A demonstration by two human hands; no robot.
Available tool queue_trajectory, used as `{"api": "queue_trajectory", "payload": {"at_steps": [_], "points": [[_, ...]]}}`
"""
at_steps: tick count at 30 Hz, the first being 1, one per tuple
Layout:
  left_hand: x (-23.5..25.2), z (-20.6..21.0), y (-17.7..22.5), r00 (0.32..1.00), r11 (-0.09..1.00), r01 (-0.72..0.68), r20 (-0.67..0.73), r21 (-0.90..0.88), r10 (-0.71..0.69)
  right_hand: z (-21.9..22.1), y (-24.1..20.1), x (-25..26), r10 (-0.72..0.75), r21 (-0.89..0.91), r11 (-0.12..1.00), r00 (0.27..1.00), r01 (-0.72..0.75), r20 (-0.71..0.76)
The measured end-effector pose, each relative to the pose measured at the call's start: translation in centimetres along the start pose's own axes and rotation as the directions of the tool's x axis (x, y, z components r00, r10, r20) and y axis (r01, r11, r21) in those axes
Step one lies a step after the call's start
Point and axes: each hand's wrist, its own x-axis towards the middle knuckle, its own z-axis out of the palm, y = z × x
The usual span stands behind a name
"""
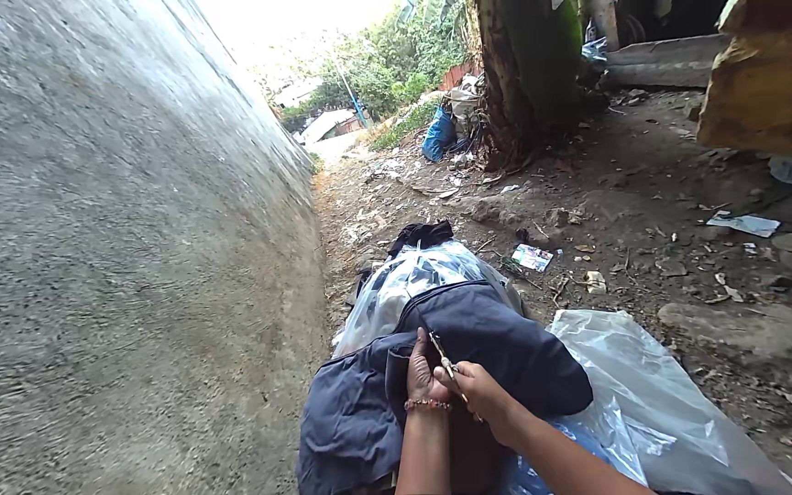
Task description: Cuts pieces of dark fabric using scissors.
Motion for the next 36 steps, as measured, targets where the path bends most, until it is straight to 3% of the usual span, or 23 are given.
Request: {"api": "queue_trajectory", "payload": {"at_steps": [9,12,17,30,36], "points": [[0.0,-0.1,-0.4,0.998,0.999,-0.041,-0.039,-0.006,0.041,-0.4,1.8,-0.5,-0.094,0.0,0.996,0.995,0.094,0.018],[-0.2,-0.4,-0.3,1.0,1.0,-0.015,-0.005,-0.014,0.015,-0.6,0.8,0.2,-0.044,0.005,0.999,0.994,0.044,0.096],[0.1,-0.7,-0.4,1.0,0.996,0.019,0.001,-0.085,-0.019,-0.7,0.2,1.1,-0.009,0.035,0.999,0.999,0.008,0.042],[1.7,2.5,1.3,0.987,0.994,-0.098,-0.132,-0.043,0.091,-1.0,1.5,-0.2,-0.049,0.068,0.997,0.999,0.048,0.012],[1.1,2.2,1.2,0.995,0.995,-0.071,-0.078,-0.071,0.065,-1.2,0.9,0.7,-0.042,0.028,0.999,0.996,0.04,0.074]]}}
